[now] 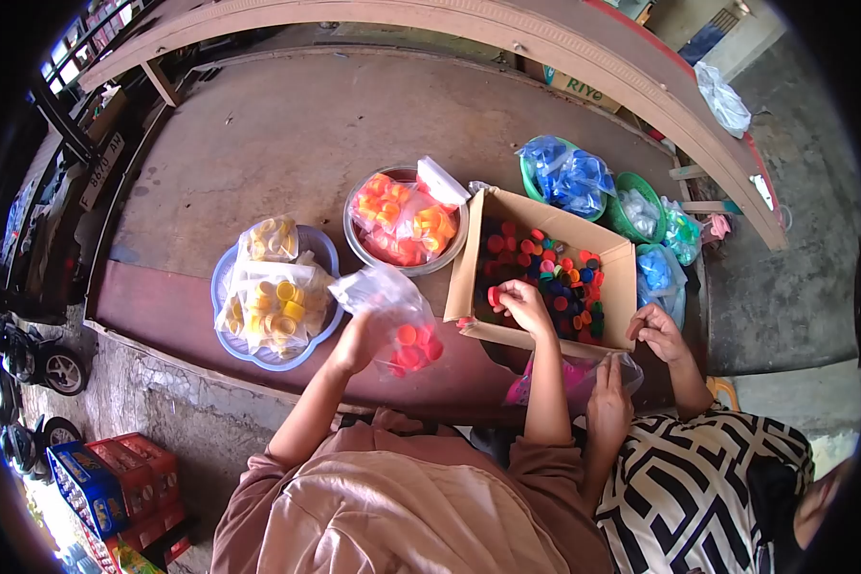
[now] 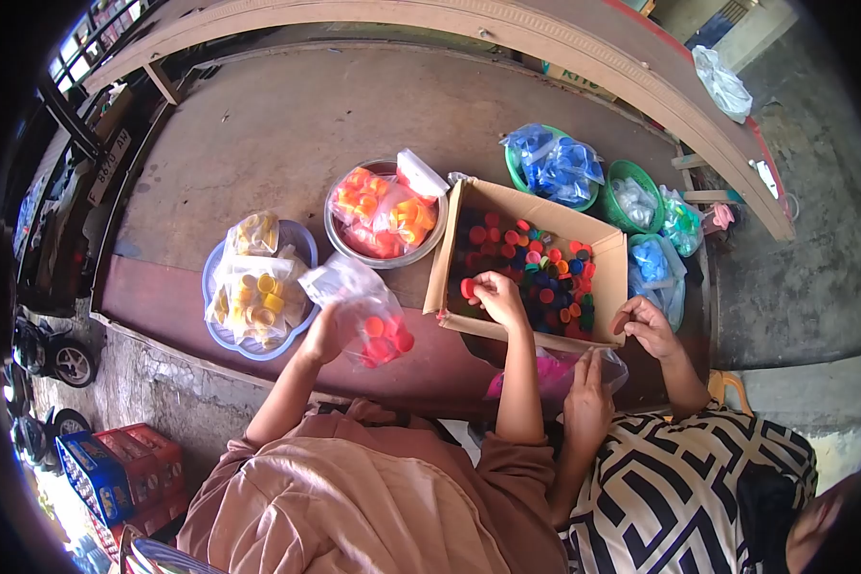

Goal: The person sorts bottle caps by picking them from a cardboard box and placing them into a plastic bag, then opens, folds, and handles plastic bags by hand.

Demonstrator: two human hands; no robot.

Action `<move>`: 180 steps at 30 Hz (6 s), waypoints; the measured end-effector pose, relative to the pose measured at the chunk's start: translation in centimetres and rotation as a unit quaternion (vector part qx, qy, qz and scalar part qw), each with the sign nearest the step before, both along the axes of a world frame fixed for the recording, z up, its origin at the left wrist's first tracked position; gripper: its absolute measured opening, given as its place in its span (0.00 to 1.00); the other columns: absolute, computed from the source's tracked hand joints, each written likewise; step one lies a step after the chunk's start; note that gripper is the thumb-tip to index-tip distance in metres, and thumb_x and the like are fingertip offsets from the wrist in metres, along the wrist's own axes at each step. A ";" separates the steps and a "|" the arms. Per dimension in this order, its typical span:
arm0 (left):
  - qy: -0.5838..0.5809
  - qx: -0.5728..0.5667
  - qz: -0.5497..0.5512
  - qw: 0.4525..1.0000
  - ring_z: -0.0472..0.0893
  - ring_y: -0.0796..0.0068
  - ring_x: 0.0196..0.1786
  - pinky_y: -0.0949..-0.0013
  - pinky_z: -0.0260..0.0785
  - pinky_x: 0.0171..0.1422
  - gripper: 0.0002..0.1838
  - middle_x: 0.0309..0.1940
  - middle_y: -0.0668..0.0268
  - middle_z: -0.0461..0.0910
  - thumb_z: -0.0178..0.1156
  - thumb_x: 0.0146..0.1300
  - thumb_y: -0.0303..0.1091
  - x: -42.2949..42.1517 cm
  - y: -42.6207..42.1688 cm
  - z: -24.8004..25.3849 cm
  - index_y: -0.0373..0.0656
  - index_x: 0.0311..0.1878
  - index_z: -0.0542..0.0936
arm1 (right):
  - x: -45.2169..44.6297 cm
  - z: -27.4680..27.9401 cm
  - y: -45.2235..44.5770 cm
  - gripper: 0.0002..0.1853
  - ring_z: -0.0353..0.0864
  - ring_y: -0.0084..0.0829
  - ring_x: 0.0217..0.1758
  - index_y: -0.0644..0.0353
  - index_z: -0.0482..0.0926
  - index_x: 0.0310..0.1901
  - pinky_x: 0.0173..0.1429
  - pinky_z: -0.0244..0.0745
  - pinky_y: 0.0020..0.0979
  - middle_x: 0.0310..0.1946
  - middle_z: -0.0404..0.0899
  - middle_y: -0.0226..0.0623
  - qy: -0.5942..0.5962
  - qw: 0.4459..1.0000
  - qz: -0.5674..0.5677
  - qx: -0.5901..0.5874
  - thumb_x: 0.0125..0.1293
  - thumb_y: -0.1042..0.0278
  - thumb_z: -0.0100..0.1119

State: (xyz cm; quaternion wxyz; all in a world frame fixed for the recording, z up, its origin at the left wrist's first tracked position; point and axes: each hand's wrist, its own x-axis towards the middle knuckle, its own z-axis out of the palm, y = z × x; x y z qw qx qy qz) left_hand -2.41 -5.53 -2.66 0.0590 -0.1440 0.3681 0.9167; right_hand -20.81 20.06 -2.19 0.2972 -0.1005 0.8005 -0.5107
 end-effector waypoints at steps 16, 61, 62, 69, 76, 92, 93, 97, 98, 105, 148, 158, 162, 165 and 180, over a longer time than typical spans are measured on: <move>0.153 -0.365 -0.017 0.918 0.74 0.71 0.52 0.67 0.66 0.57 0.35 0.48 0.61 0.73 0.67 0.50 0.33 0.7 4.0 0.9 0.39 0.59 0.60 | 11.8 10.8 -7.0 0.03 0.77 0.26 0.27 0.60 0.80 0.30 0.33 0.70 0.27 0.26 0.80 0.32 0.414 0.901 0.112 -0.062 0.52 0.74 0.65; 0.045 -0.395 -0.101 0.912 0.77 0.69 0.42 0.66 0.69 0.49 0.21 0.39 0.60 0.77 0.64 0.45 0.27 -1.1 2.2 -0.7 0.38 0.45 0.72 | -2.6 -3.1 5.9 0.09 0.81 0.41 0.36 0.63 0.82 0.26 0.42 0.76 0.35 0.30 0.81 0.47 0.039 0.880 0.113 0.460 0.42 0.69 0.66; 0.041 -0.392 -0.107 0.913 0.77 0.69 0.42 0.66 0.69 0.49 0.21 0.39 0.60 0.77 0.64 0.45 0.27 -1.2 2.2 -0.8 0.38 0.45 0.72 | -2.7 -4.1 6.2 0.08 0.82 0.39 0.35 0.64 0.81 0.27 0.42 0.76 0.34 0.29 0.81 0.47 0.056 0.888 0.131 0.438 0.43 0.70 0.64; 0.047 -0.386 -0.101 0.916 0.77 0.68 0.42 0.66 0.69 0.50 0.22 0.39 0.60 0.77 0.64 0.44 0.25 -1.4 2.5 -0.7 0.38 0.46 0.72 | -4.0 -1.9 5.9 0.09 0.81 0.22 0.33 0.66 0.77 0.40 0.37 0.73 0.23 0.34 0.81 0.33 -0.103 0.992 -0.001 0.072 0.60 0.75 0.51; 0.038 -0.381 -0.108 0.917 0.77 0.67 0.43 0.66 0.69 0.50 0.22 0.39 0.60 0.77 0.64 0.44 0.25 -1.2 2.1 -1.0 0.38 0.46 0.72 | -3.6 -2.0 6.5 0.11 0.79 0.26 0.40 0.62 0.76 0.44 0.44 0.73 0.27 0.38 0.79 0.33 -0.053 0.988 0.136 0.045 0.58 0.76 0.55; 0.049 -0.412 -0.157 0.896 0.77 0.65 0.45 0.65 0.69 0.51 0.20 0.40 0.59 0.78 0.63 0.44 0.27 -1.8 1.8 -0.7 0.38 0.45 0.74 | -14.5 1.7 7.5 0.22 0.72 0.40 0.52 0.57 0.74 0.50 0.54 0.70 0.37 0.47 0.72 0.38 0.338 0.852 0.369 0.156 0.50 0.78 0.60; 0.054 -0.414 -0.147 0.897 0.77 0.65 0.45 0.65 0.69 0.51 0.20 0.40 0.59 0.78 0.63 0.45 0.27 -1.7 1.9 -0.9 0.38 0.45 0.74 | -14.6 1.4 7.8 0.22 0.72 0.40 0.52 0.57 0.74 0.50 0.54 0.70 0.37 0.47 0.72 0.38 0.350 0.847 0.362 0.171 0.50 0.78 0.60; 0.048 -0.404 -0.122 0.905 0.77 0.65 0.44 0.65 0.69 0.51 0.20 0.40 0.59 0.78 0.63 0.45 0.27 -1.7 2.0 -0.5 0.38 0.44 0.74 | -14.7 0.4 9.6 0.22 0.73 0.41 0.51 0.57 0.75 0.50 0.53 0.70 0.38 0.47 0.73 0.39 0.314 0.873 0.248 0.279 0.50 0.76 0.61; 0.049 -0.403 -0.121 0.906 0.77 0.65 0.44 0.65 0.69 0.51 0.20 0.40 0.59 0.78 0.63 0.45 0.27 -1.7 2.0 -0.3 0.38 0.44 0.74 | -14.7 0.3 10.0 0.22 0.73 0.41 0.51 0.56 0.75 0.50 0.53 0.70 0.38 0.47 0.73 0.39 0.295 0.881 0.203 0.310 0.50 0.76 0.61; 0.056 -0.395 -0.092 0.913 0.77 0.66 0.43 0.65 0.69 0.50 0.19 0.39 0.59 0.77 0.62 0.44 0.26 -1.6 1.9 -0.9 0.38 0.44 0.74 | -11.4 -1.6 12.7 0.22 0.74 0.42 0.50 0.56 0.75 0.50 0.52 0.71 0.39 0.46 0.74 0.40 0.078 0.889 0.033 0.450 0.49 0.74 0.62; 0.072 -0.419 -0.164 0.890 0.75 0.58 0.51 0.63 0.65 0.57 0.28 0.46 0.55 0.75 0.63 0.45 0.27 -1.6 1.8 -1.9 0.37 0.53 0.68 | 0.6 7.0 2.3 0.16 0.73 0.17 0.27 0.64 0.74 0.52 0.34 0.67 0.20 0.29 0.77 0.29 -0.002 0.977 -0.131 -0.166 0.64 0.69 0.55; 0.079 -0.430 -0.151 0.887 0.74 0.54 0.52 0.61 0.65 0.58 0.29 0.47 0.53 0.74 0.64 0.46 0.30 -2.4 2.6 -0.9 0.37 0.54 0.68 | 4.9 10.5 -5.5 0.09 0.78 0.23 0.27 0.62 0.81 0.40 0.35 0.73 0.24 0.32 0.83 0.38 0.137 0.982 0.090 -0.089 0.58 0.71 0.61; 0.096 -0.424 -0.138 0.890 0.74 0.55 0.52 0.60 0.65 0.57 0.29 0.46 0.54 0.74 0.65 0.46 0.32 -2.5 2.8 -0.8 0.37 0.53 0.69 | 6.8 8.4 -7.4 0.10 0.80 0.42 0.32 0.62 0.81 0.37 0.38 0.74 0.35 0.30 0.80 0.46 0.249 0.943 0.216 -0.035 0.52 0.70 0.64; 0.095 -0.411 -0.146 0.895 0.75 0.56 0.51 0.61 0.66 0.56 0.29 0.45 0.55 0.74 0.66 0.45 0.33 -2.4 2.5 -1.2 0.37 0.52 0.69 | 5.5 8.3 -6.7 0.10 0.79 0.39 0.31 0.61 0.81 0.36 0.37 0.73 0.33 0.32 0.78 0.44 0.192 0.961 0.163 -0.118 0.52 0.69 0.63; 0.089 -0.414 -0.157 0.892 0.75 0.58 0.50 0.63 0.66 0.56 0.27 0.45 0.55 0.74 0.66 0.44 0.31 -2.3 2.1 -1.0 0.36 0.50 0.71 | -3.3 -1.1 3.4 0.14 0.80 0.27 0.34 0.63 0.81 0.38 0.37 0.73 0.28 0.29 0.81 0.37 0.088 0.981 -0.099 0.142 0.58 0.60 0.61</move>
